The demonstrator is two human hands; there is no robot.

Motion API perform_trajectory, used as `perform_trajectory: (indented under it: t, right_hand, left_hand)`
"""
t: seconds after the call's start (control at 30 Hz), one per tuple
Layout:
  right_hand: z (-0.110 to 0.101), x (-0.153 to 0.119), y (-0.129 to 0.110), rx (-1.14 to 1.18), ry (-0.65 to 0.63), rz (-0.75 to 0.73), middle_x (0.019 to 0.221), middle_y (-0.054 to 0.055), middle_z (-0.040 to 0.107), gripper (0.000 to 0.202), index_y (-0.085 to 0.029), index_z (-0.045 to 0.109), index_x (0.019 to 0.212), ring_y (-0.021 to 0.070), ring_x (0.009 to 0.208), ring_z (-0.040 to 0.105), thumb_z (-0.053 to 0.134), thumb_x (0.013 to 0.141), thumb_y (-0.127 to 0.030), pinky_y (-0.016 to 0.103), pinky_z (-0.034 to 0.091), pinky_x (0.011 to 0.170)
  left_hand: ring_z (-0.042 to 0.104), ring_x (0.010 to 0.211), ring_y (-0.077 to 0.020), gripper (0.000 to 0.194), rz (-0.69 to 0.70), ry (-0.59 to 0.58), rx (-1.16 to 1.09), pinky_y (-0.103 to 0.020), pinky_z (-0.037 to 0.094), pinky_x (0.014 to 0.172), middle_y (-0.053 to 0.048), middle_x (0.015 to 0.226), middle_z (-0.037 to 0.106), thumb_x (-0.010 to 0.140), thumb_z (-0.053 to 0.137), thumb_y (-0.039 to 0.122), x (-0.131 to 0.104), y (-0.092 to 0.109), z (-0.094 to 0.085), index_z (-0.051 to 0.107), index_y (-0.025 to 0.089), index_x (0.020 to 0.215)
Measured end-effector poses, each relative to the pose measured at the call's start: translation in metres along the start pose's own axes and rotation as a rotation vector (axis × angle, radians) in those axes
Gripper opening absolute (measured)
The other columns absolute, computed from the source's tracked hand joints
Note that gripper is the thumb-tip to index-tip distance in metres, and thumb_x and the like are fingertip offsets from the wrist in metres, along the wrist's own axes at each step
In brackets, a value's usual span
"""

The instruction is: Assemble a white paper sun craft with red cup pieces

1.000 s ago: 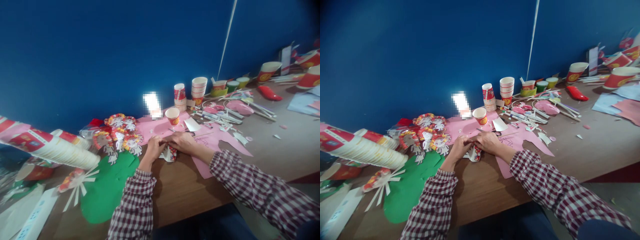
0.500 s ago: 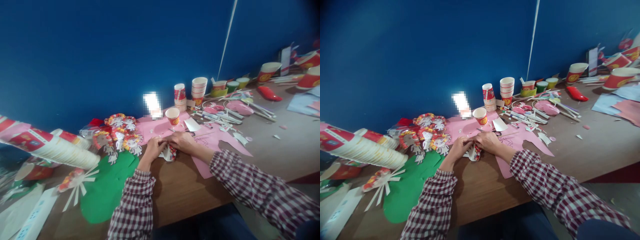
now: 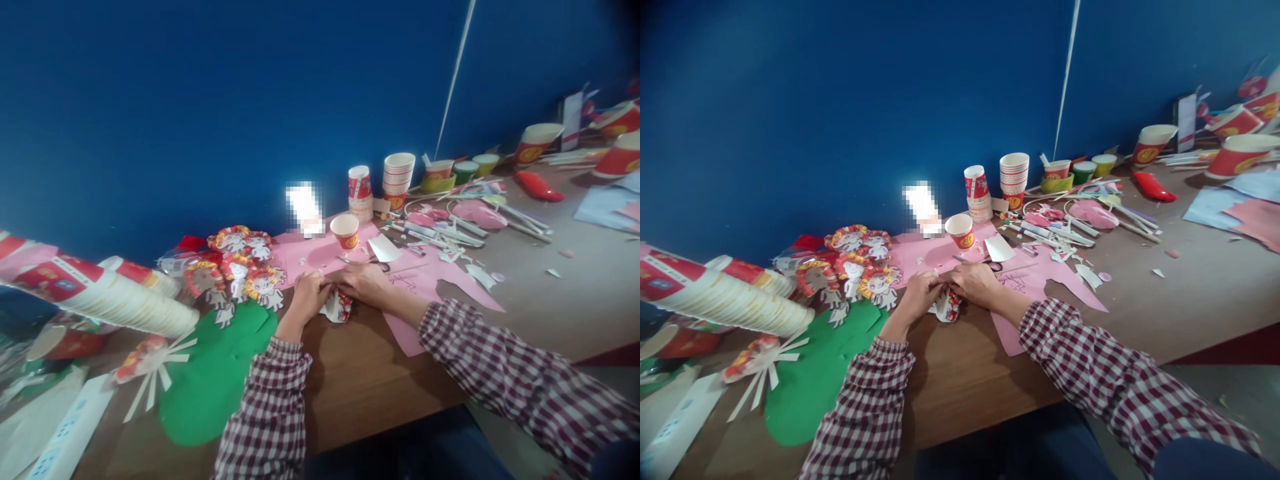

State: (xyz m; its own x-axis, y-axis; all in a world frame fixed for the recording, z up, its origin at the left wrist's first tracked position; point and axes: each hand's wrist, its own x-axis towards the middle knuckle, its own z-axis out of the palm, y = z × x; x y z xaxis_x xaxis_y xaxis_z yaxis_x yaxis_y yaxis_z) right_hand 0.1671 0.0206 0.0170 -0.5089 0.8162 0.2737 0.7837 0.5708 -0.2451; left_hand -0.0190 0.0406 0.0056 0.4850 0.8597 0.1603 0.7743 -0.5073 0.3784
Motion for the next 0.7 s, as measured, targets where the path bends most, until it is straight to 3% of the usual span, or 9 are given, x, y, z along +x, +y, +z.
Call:
perform_trajectory:
  t: [0.47, 0.7]
  right_hand:
    - [0.0035, -0.0007, 0.0046, 0.026, 0.001, -0.032, 0.101, 0.009, 0.067, 0.032, -0.025, 0.061, 0.115, 0.0176, 0.095, 0.06, 0.044, 0.093, -0.039, 0.025, 0.042, 0.08]
    - [0.0047, 0.0015, 0.0092, -0.036, 0.131, -0.101, 0.095, 0.008, 0.065, 0.028, -0.02, 0.065, 0.104, 0.0192, 0.092, 0.055, 0.042, 0.094, -0.033, 0.031, 0.039, 0.083]
  left_hand:
    - [0.058, 0.075, -0.0162, 0.017, -0.063, -0.012, -0.094, -0.026, 0.042, 0.071, -0.004, 0.076, 0.067, 0.08, 0.056, 0.025, -0.0004, 0.004, -0.002, 0.072, 0.018, 0.081]
    - [0.06, 0.069, -0.0153, 0.023, -0.144, 0.064, -0.147, -0.025, 0.043, 0.066, -0.005, 0.072, 0.068, 0.081, 0.054, 0.028, 0.0004, 0.0039, -0.0046, 0.071, 0.014, 0.073]
